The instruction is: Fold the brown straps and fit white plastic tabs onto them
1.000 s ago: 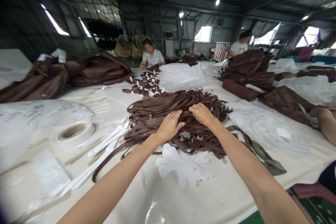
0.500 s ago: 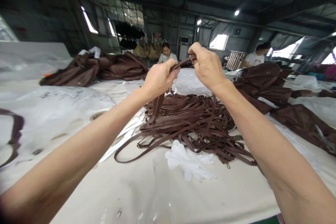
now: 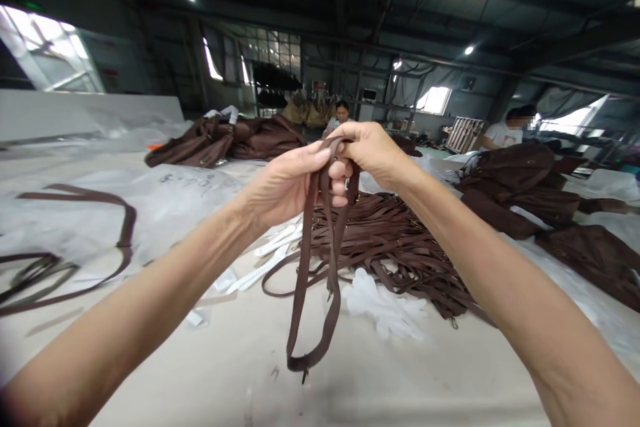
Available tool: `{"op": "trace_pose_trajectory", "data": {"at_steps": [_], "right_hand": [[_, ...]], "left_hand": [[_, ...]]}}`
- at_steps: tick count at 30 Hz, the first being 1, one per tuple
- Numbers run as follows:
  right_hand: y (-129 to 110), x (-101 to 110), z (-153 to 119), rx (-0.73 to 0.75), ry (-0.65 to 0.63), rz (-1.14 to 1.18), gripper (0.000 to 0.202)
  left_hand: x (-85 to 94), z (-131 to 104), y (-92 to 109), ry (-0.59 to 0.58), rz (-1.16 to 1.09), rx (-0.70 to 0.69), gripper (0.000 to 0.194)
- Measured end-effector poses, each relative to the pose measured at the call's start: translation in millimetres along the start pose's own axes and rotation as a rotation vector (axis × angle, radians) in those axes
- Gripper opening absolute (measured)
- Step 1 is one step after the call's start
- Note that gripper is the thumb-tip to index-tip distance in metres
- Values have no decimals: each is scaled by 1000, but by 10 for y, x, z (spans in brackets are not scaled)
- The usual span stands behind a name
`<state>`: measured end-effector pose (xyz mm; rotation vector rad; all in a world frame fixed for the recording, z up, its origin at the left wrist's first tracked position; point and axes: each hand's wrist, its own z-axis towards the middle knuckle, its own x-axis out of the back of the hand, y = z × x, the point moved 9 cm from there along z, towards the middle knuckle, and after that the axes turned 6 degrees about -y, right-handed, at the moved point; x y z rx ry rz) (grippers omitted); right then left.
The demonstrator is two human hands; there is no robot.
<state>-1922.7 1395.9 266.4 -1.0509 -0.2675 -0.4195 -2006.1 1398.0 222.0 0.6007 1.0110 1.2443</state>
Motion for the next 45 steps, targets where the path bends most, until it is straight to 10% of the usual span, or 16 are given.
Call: {"op": "trace_pose_trajectory", "data": {"at_steps": [7, 20, 23, 32, 37, 45], "right_hand": [[-72, -186, 155, 44, 125, 287, 23], [-233, -198, 465, 60, 235, 266, 29], [-282, -340, 516, 64, 201, 253, 29], [-433, -364, 585, 82, 231, 160, 28], [-303, -30, -112, 153, 24, 35, 14], [1267, -371, -2492, -249, -693, -607, 23]], "left_hand": [[172, -580, -320, 144, -34, -27, 28], [1006, -1979, -1398, 527, 313, 50, 33], [1165, -2026, -1342, 626, 346, -28, 32], [1043, -1625, -1509, 439, 173, 23, 39], [1264, -2014, -1340, 528, 556, 77, 37], [1426, -2762, -1485, 264, 1260, 468, 37]]}}
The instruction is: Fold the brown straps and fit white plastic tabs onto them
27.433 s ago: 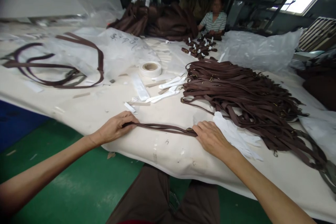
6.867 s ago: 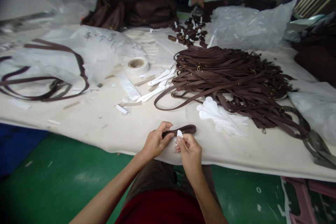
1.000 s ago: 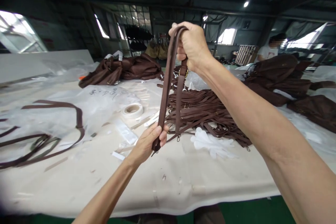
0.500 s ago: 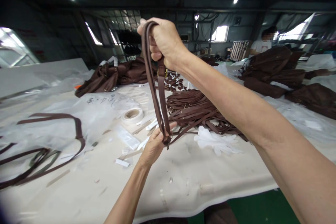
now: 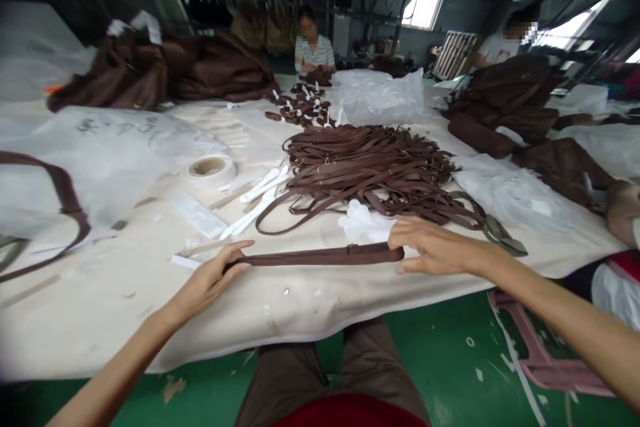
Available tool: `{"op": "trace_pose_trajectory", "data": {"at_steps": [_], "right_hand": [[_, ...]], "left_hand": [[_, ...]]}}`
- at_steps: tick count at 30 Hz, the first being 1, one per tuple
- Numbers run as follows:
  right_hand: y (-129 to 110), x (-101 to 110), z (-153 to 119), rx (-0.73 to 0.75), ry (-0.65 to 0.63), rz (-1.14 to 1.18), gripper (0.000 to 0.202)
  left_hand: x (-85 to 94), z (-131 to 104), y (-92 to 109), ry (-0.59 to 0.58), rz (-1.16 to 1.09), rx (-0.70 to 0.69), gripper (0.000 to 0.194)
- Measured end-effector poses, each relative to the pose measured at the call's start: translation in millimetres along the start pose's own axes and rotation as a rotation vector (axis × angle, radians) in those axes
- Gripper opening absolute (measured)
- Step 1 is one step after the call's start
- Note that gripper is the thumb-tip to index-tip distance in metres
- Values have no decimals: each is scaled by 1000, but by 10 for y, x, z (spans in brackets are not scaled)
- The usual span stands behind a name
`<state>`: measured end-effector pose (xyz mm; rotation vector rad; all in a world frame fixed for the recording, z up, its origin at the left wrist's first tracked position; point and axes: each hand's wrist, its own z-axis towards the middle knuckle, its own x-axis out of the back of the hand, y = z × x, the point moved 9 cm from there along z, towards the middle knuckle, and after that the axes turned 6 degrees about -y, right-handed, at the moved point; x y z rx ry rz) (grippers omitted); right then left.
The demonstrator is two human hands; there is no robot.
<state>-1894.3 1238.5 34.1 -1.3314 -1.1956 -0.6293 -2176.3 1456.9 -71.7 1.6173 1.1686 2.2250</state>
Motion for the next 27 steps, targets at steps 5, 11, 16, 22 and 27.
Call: {"op": "trace_pose_trajectory", "data": {"at_steps": [5, 11, 16, 22, 27], "right_hand": [[280, -900, -141, -27, 35, -163, 32], [413, -1168, -285, -59, 164, -167, 24], [299, -1108, -170, -133, 324, -258, 57], [84, -1295, 455, -96, 263, -251, 61], [131, -1379, 519, -18, 311, -169, 32]], "left_hand": [[-385, 8, 153, -50, 275, -177, 42], [-420, 26, 185, 27, 338, -241, 33], [-422, 14, 158, 5, 265, -234, 33], [-504, 17, 93, -53, 234, -171, 40], [-538, 40, 104, -113, 276, -147, 42]]}}
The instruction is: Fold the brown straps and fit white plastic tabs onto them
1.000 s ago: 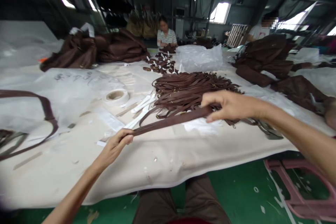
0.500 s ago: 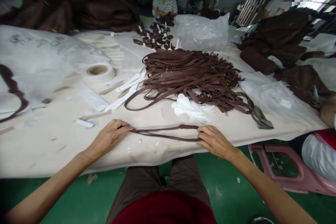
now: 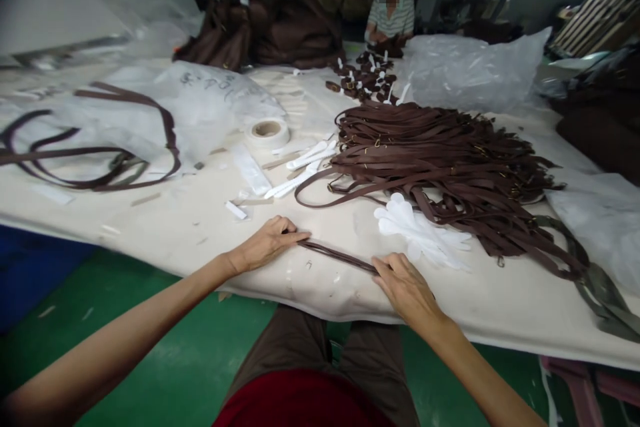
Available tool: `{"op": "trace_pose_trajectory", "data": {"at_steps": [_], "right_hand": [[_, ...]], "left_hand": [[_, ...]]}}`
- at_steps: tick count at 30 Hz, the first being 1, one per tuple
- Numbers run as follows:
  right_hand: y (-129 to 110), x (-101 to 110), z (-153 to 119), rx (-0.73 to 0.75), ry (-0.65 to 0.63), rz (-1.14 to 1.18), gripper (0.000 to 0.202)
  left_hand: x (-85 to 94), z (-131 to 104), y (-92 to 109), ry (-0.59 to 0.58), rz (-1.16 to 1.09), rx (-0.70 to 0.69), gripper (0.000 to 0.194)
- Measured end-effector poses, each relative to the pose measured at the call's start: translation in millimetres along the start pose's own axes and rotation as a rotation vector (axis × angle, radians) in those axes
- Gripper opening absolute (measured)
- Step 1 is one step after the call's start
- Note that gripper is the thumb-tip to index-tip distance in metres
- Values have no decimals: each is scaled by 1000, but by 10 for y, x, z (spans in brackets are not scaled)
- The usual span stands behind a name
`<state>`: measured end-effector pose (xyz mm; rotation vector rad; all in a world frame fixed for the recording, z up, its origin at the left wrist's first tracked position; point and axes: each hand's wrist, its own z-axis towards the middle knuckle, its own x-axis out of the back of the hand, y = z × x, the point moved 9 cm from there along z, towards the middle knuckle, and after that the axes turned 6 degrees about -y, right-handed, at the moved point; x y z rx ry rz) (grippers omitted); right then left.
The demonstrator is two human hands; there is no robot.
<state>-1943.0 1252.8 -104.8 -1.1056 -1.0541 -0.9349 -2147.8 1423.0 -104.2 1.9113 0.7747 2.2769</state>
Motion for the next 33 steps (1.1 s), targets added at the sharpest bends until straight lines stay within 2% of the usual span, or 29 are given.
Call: {"op": "trace_pose_trajectory", "data": {"at_steps": [3, 5, 11, 13, 15, 17, 22, 26, 29, 33], "right_hand": [[39, 16, -22, 48, -7, 21, 34], [11, 42, 2, 126, -60, -5, 40], [-220, 148, 182, 484, -433, -54, 49], [-261, 155, 242, 552, -569, -57, 45], [-277, 138, 288, 605, -649, -90, 46], [-295, 136, 328, 671, -630, -139, 46], [-393, 204, 379, 870, -402, -211, 21], [-516, 205, 405, 1008, -316, -140, 24], [-593, 111, 546, 939, -270, -129, 30], [-717, 7, 768, 733, -88, -198, 34]], "left_hand": [[-6, 6, 32, -34, 42, -25, 44], [-10, 10, 28, -44, 55, -29, 45], [35, 57, -3, -39, -57, 1, 31], [59, 72, 22, -46, -78, -12, 29], [87, 81, 50, -43, -89, -31, 27], [109, 83, 69, -34, -104, -51, 26], [128, 79, 57, 1, -127, -65, 22], [111, 96, 39, -2, -119, -55, 20], [90, 125, 50, -21, -111, -44, 19], [65, 157, 57, -56, -96, -20, 19]]}}
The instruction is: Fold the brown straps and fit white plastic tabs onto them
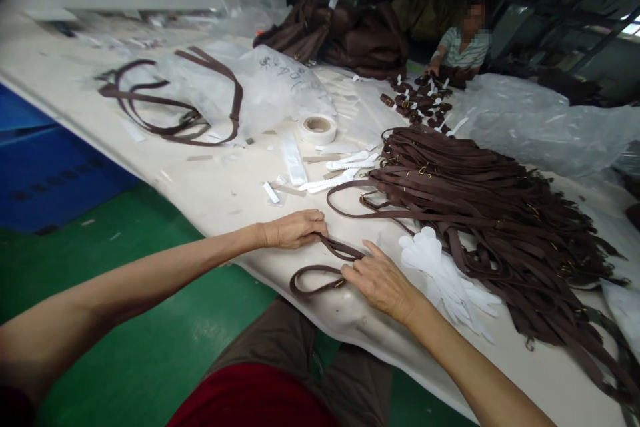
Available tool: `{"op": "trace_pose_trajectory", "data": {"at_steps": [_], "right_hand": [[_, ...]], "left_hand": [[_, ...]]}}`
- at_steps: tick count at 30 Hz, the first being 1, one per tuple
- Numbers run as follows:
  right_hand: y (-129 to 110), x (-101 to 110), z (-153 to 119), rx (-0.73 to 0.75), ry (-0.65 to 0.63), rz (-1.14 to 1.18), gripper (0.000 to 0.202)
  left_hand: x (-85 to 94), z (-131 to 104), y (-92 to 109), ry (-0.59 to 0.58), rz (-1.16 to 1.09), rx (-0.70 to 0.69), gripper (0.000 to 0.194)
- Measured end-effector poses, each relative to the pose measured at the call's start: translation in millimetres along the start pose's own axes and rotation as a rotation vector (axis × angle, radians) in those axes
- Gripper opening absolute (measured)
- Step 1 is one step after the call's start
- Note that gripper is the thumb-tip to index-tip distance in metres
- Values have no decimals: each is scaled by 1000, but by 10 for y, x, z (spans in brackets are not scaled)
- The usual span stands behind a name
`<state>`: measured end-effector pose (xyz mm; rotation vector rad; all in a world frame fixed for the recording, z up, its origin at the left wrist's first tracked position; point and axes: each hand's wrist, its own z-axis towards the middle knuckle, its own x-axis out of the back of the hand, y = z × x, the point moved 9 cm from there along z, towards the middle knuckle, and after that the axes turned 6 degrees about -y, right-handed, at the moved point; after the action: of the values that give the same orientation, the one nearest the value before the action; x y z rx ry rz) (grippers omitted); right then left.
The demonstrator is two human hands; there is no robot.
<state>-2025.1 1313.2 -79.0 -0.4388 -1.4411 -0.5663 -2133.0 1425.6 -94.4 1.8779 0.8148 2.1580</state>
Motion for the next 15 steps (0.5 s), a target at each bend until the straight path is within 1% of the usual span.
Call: {"op": "trace_pose_trajectory", "data": {"at_steps": [2, 4, 9, 11, 15], "right_hand": [[24, -32, 88, -133, 55, -21, 35], [48, -81, 131, -265, 83, -21, 32], [82, -150, 86, -544, 178, 3, 22], [69, -175, 75, -604, 187, -11, 19], [39, -205, 102, -656, 191, -17, 16]], "left_hand": [[-7, 10, -2, -20, 8, 5, 19], [-12, 17, -4, -44, 17, 10, 20], [-13, 26, -27, -80, 37, 84, 21], [-18, 24, -16, -86, 38, 93, 20], [-23, 2, -16, -81, 37, 103, 23]]}}
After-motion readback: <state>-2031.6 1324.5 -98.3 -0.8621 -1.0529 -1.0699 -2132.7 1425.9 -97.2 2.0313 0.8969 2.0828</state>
